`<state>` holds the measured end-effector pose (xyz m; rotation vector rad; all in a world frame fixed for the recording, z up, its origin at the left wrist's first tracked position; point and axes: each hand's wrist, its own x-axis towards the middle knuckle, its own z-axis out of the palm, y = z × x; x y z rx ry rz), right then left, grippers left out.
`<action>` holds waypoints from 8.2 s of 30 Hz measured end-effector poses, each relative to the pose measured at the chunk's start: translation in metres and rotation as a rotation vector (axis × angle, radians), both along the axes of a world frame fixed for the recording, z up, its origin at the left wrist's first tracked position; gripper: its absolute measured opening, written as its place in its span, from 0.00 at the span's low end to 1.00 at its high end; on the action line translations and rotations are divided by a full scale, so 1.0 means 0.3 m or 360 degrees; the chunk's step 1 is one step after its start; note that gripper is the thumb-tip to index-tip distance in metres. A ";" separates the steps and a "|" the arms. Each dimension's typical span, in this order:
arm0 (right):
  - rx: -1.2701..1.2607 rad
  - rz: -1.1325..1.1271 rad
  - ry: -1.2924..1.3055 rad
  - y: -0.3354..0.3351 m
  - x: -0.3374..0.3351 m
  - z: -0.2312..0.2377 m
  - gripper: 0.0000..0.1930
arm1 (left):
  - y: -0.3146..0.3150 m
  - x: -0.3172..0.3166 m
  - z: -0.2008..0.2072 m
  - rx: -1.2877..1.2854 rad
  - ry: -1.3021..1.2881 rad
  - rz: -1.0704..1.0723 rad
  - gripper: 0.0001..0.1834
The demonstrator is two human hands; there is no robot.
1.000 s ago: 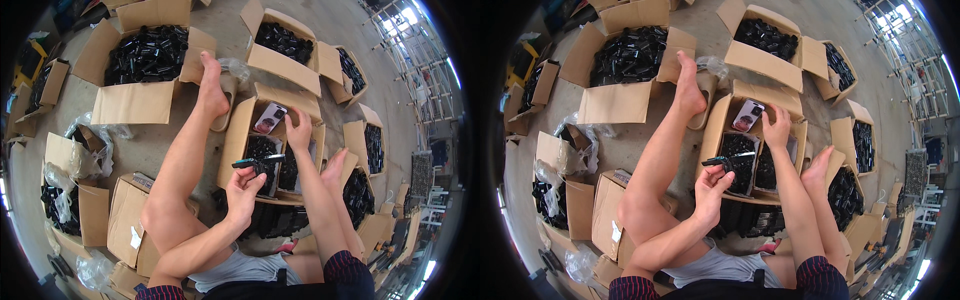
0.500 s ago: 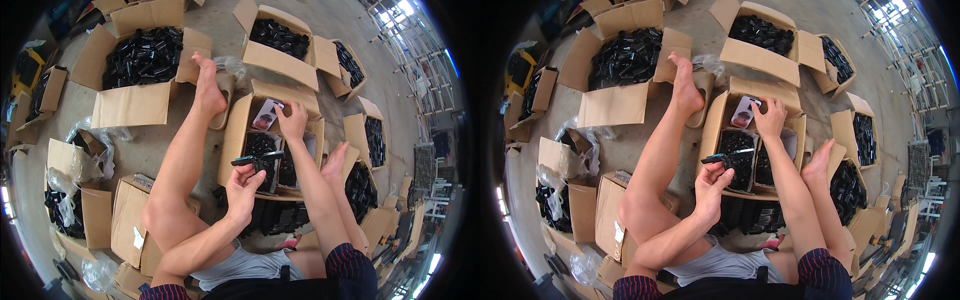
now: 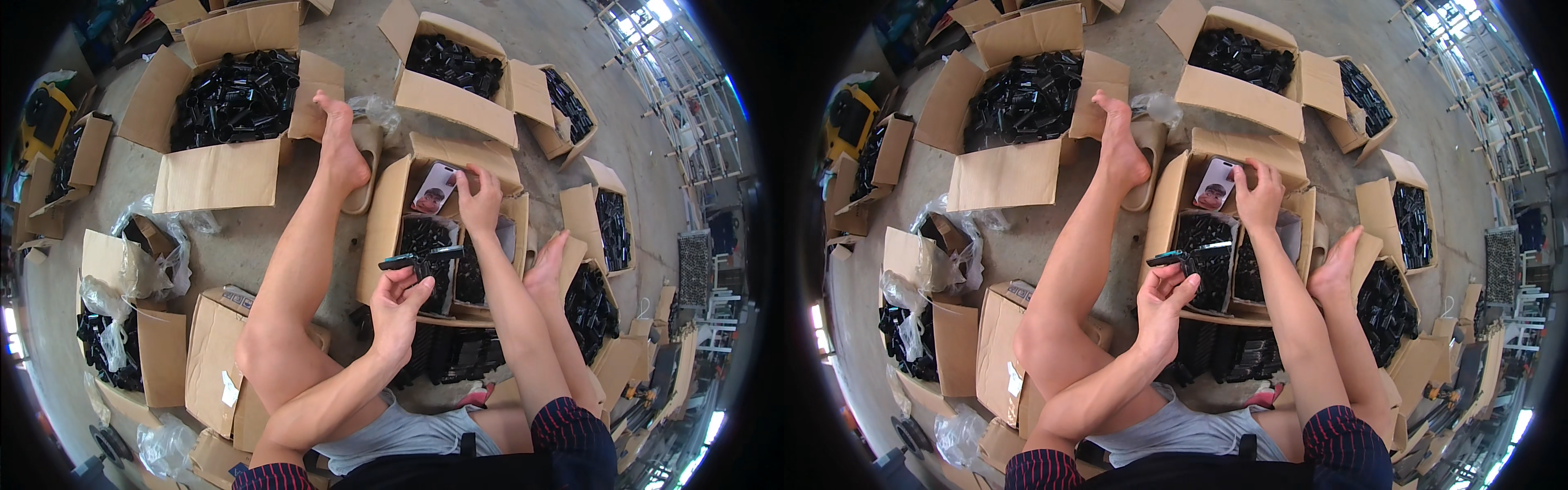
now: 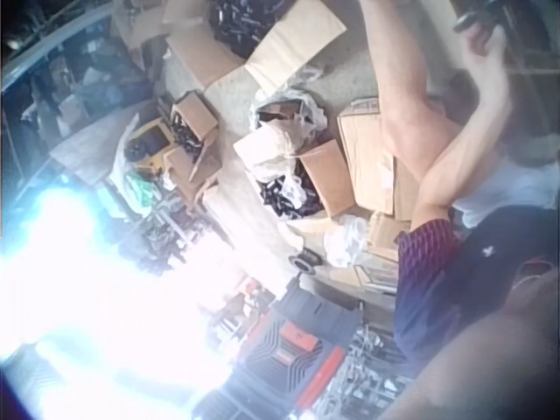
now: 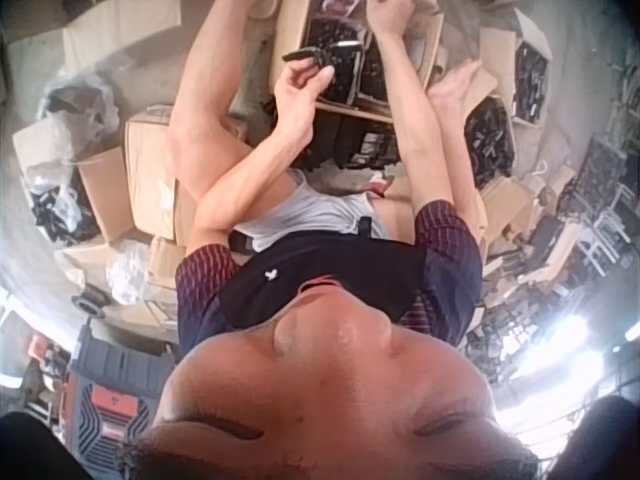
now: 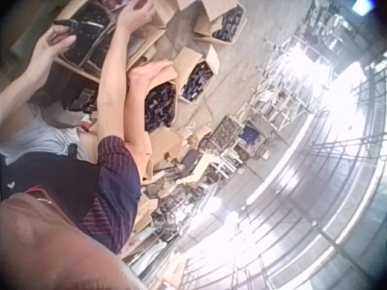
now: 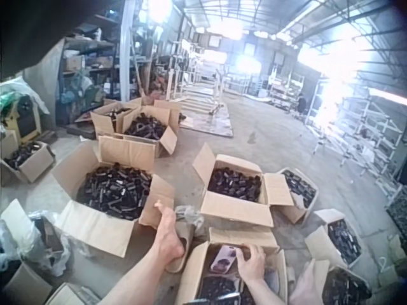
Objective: The person picks up small black plastic components from a large cardboard box and places them into smaller boxes or organizers while sitting on the floor.
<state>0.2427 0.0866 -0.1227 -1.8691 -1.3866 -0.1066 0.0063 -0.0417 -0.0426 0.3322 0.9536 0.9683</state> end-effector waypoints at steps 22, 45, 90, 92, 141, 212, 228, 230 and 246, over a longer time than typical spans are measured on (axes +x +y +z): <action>-0.0150 0.0407 0.1390 -0.737 -0.296 0.363 0.18 | 0.008 0.013 -0.047 0.0157 -0.0347 -0.0754 0.19; -0.0410 -0.0181 0.1030 -0.976 -0.235 0.194 0.10 | 0.183 -0.171 0.094 0.1522 0.0749 -0.0310 0.25; -0.0387 0.0180 0.1545 -0.790 -0.315 0.379 0.11 | -0.007 -0.007 -0.060 0.0475 -0.0109 -0.0771 0.16; -0.0269 0.0143 0.1114 -0.786 -0.339 0.373 0.12 | -0.003 -0.011 -0.054 0.0423 -0.0095 -0.0811 0.18; 0.0459 0.0237 0.0419 -0.651 -0.499 0.226 0.10 | -0.031 -0.047 0.017 0.0497 -0.0018 -0.0358 0.17; -0.0167 0.0065 0.1216 -0.570 -0.481 0.313 0.16 | 0.040 -0.026 0.062 0.0790 0.0885 -0.0385 0.19; -0.0580 0.0058 0.2021 -0.641 -0.284 0.253 0.16 | -0.011 0.037 -0.052 -0.0057 -0.0157 -0.0679 0.15; -0.0476 0.0084 0.1534 -0.632 -0.298 0.246 0.13 | -0.006 0.036 -0.073 -0.0180 -0.0143 -0.0672 0.13; -0.1163 0.0017 0.0238 -0.398 -0.016 -0.096 0.10 | -0.001 0.013 -0.091 -0.0323 -0.0033 -0.0583 0.10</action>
